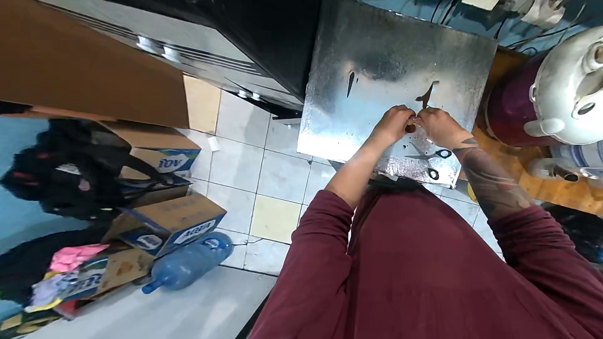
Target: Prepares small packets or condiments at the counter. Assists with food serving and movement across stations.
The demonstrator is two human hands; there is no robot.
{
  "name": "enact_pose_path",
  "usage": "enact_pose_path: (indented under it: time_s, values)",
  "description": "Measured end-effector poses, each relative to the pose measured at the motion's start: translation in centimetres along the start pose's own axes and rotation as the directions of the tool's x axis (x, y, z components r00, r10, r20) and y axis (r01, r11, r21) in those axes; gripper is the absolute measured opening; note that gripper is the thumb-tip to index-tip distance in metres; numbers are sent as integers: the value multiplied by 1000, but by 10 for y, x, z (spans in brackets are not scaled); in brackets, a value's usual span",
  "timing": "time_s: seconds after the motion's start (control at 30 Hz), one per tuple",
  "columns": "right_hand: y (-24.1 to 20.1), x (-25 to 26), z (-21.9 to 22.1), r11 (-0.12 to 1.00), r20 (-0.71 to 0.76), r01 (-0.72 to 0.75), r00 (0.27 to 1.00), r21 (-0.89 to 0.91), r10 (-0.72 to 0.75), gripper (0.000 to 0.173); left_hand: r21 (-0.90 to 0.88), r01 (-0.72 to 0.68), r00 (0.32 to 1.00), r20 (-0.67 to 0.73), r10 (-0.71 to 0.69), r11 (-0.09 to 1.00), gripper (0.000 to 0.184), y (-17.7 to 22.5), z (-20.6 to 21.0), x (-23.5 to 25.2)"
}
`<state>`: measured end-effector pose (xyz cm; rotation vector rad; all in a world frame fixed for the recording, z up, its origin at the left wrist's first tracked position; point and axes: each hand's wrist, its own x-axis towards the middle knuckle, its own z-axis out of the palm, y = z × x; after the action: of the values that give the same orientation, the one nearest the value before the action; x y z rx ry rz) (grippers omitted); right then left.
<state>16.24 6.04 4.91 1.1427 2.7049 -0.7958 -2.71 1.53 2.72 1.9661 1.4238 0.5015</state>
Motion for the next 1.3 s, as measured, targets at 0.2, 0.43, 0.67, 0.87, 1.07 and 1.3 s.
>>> enact_pose_path:
  time_s: [0.2, 0.43, 0.67, 0.87, 1.07, 1.3]
  values:
    - [-8, -2, -9, 1000, 37, -11, 999, -18, 11, 27, 40, -75, 993, 95, 71, 996, 20, -1, -9, 3]
    - [-8, -3, -8, 993, 32, -88, 996, 74, 85, 31, 26, -107, 987, 126, 103, 994, 21, -3, -12, 7]
    - [-3, -4, -4, 989, -22, -99, 995, 109, 102, 30, 2, -85, 971, 223, 82, 996, 27, -10, -20, 13]
    - [-2, 0, -9, 994, -10, -76, 997, 76, 76, 29, -1, -85, 968, 236, 83, 996, 27, -10, -25, 15]
    - [-1, -3, -5, 995, -32, -39, 999, 92, 42, 29, 41, -92, 966, 247, 79, 995, 28, -10, -23, 14]
    - [-5, -12, -13, 995, -125, -3, 992, 100, 16, 33, 34, -82, 968, 239, 71, 996, 26, -11, -24, 15]
